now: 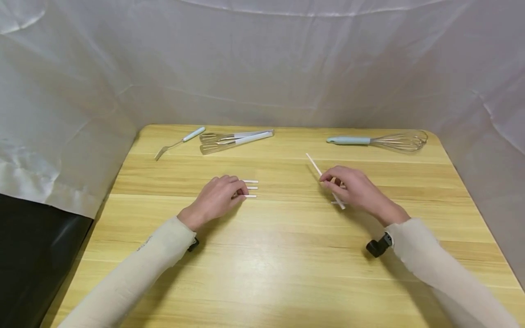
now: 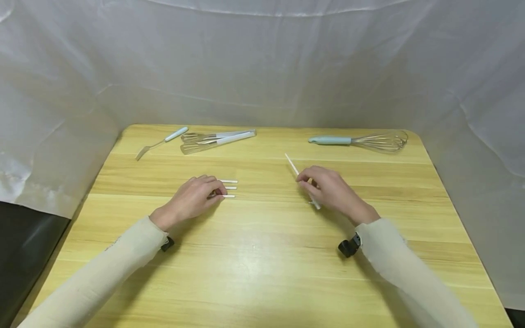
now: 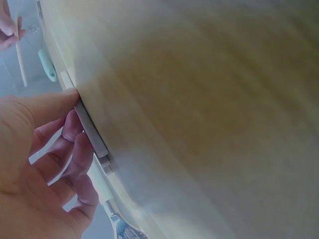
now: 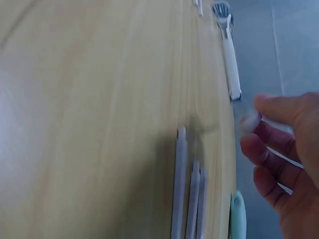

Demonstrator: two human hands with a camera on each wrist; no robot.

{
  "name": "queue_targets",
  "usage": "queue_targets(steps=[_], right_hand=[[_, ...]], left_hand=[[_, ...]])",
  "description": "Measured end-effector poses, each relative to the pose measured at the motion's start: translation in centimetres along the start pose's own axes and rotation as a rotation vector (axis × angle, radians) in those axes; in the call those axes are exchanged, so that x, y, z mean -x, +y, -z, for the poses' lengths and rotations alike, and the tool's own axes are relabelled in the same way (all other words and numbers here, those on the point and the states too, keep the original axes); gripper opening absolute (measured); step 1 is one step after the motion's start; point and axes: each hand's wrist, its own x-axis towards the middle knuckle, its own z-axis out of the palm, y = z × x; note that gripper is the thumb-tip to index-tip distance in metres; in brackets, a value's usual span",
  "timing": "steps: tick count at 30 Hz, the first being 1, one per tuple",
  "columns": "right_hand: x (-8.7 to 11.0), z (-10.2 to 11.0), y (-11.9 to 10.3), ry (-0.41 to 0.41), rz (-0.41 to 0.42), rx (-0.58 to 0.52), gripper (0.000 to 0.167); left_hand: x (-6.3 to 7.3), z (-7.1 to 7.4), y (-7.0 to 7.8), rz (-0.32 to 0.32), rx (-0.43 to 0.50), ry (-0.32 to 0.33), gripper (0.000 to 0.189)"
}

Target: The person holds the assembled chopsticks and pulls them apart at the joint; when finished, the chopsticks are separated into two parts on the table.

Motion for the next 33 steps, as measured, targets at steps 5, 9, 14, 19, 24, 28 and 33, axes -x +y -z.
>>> queue_targets(steps=[5, 9, 14, 19, 24, 28, 33], right_hand=[[0.3, -1.1, -1.0, 0.028, 0.125, 0.008, 0.02], [0.4, -1.8, -1.8, 0.012, 0.159, 0.022, 0.024], [0.6, -2.5, -2.7, 0.048, 0.227, 0.138, 0.022], [0.4, -2.9, -3.4, 0.136, 0.376, 0.279, 0.016], [0.3, -3.0, -4.3, 0.167, 0.434, 0.334, 0.012], [0.2, -3.1, -4.8, 0.18, 0.469, 0.352, 0.012], [0.2, -3.6, -5.4, 0.17, 0.497, 0.326, 0.017]], left_hand=[[0.0, -0.1, -0.1, 0.006, 0.001, -0.006, 0.005], [0.0, -0.1, -0.1, 0.011, 0.005, -0.008, 0.005], [0.0, -0.1, -0.1, 0.01, 0.006, -0.007, 0.006], [-0.1, -0.2, -0.2, 0.007, 0.008, -0.004, 0.006], [-0.2, -0.2, -0.2, 0.007, 0.013, -0.004, 0.006], [-0.1, -0.1, -0.2, 0.002, 0.016, -0.001, 0.007], [0.1, 0.0, 0.1, -0.039, 0.012, 0.037, 0.008]])
